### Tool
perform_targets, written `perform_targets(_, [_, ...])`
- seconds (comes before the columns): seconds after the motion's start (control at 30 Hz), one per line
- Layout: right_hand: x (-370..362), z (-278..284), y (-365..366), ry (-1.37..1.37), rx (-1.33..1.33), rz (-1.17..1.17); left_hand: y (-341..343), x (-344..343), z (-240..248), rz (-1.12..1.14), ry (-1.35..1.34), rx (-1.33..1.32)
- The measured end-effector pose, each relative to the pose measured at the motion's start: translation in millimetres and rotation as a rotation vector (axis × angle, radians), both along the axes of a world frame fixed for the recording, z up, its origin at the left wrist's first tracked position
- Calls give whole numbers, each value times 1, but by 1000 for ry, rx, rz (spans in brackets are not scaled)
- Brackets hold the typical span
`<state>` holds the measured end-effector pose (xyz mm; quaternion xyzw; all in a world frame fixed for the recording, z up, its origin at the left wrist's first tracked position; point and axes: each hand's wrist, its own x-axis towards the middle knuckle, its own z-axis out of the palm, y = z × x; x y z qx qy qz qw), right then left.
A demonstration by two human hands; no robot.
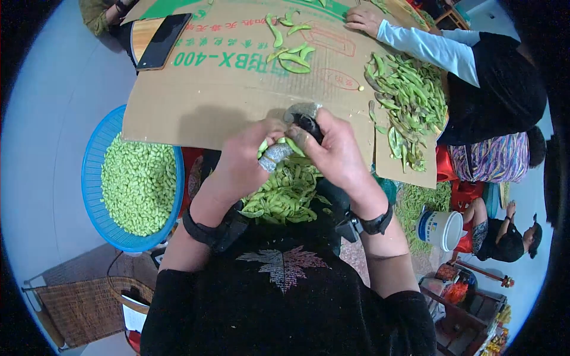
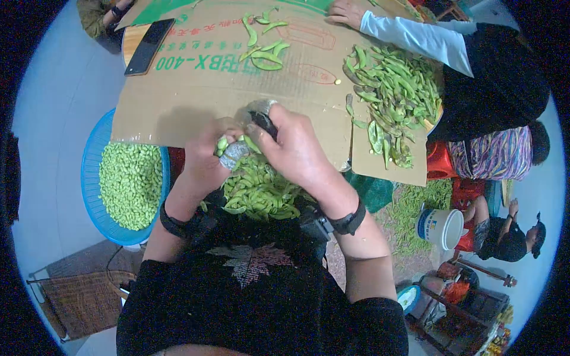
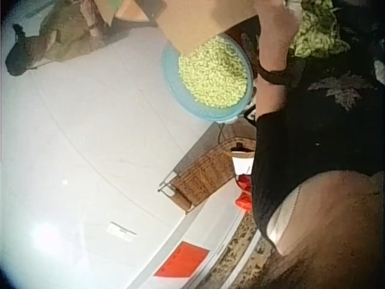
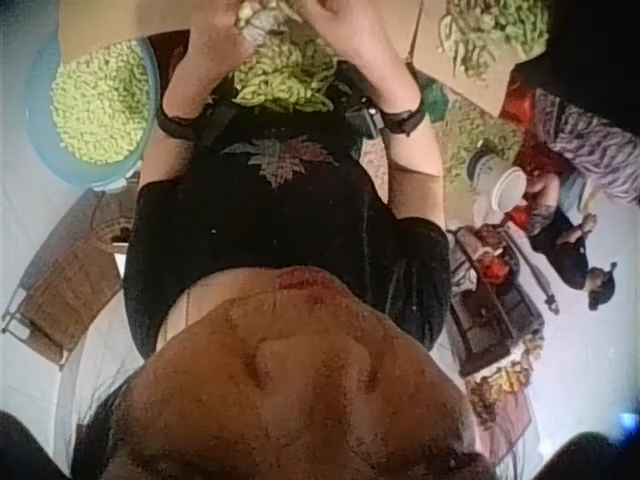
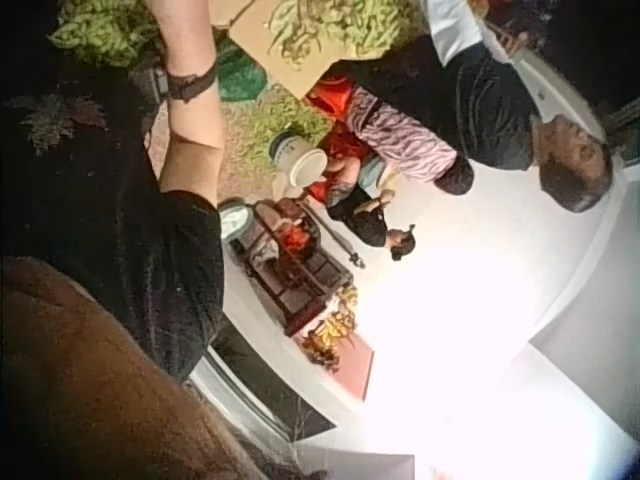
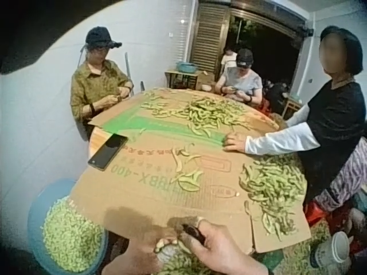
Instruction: Manually peeling soybean pods to extract the beans using finger thimbles for assistance.
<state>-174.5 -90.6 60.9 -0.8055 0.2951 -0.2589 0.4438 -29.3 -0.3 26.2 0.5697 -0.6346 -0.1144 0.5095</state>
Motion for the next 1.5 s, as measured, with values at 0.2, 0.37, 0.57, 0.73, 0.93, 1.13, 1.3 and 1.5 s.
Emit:
perform_targets(0.2, [-4,1,16,-110,-166,2,5,5,2,-40,18,-16])
perform_targets(0.37, [11,-10,32,-325,125,-178,0,11,4,-126,-122,-97])
perform_targets(0.57, [12,12,23,-219,362,135,-10,9,-17,103,668,-58])
perform_targets(0.73, [14,1,-76,237,-335,-44,2,5,5,-347,590,243])
perform_targets(0.93, [35,-17,-106,533,-594,-112,-3,9,8,-339,899,426])
perform_targets(1.13, [20,-14,-95,408,-512,-105,-30,-1,14,-217,1226,305])
perform_targets(1.3, [-3,9,-32,87,217,-3,-41,-11,11,-284,1502,256])
perform_targets(1.5, [-19,4,-4,-197,790,99,-40,-17,-3,-190,1471,140])
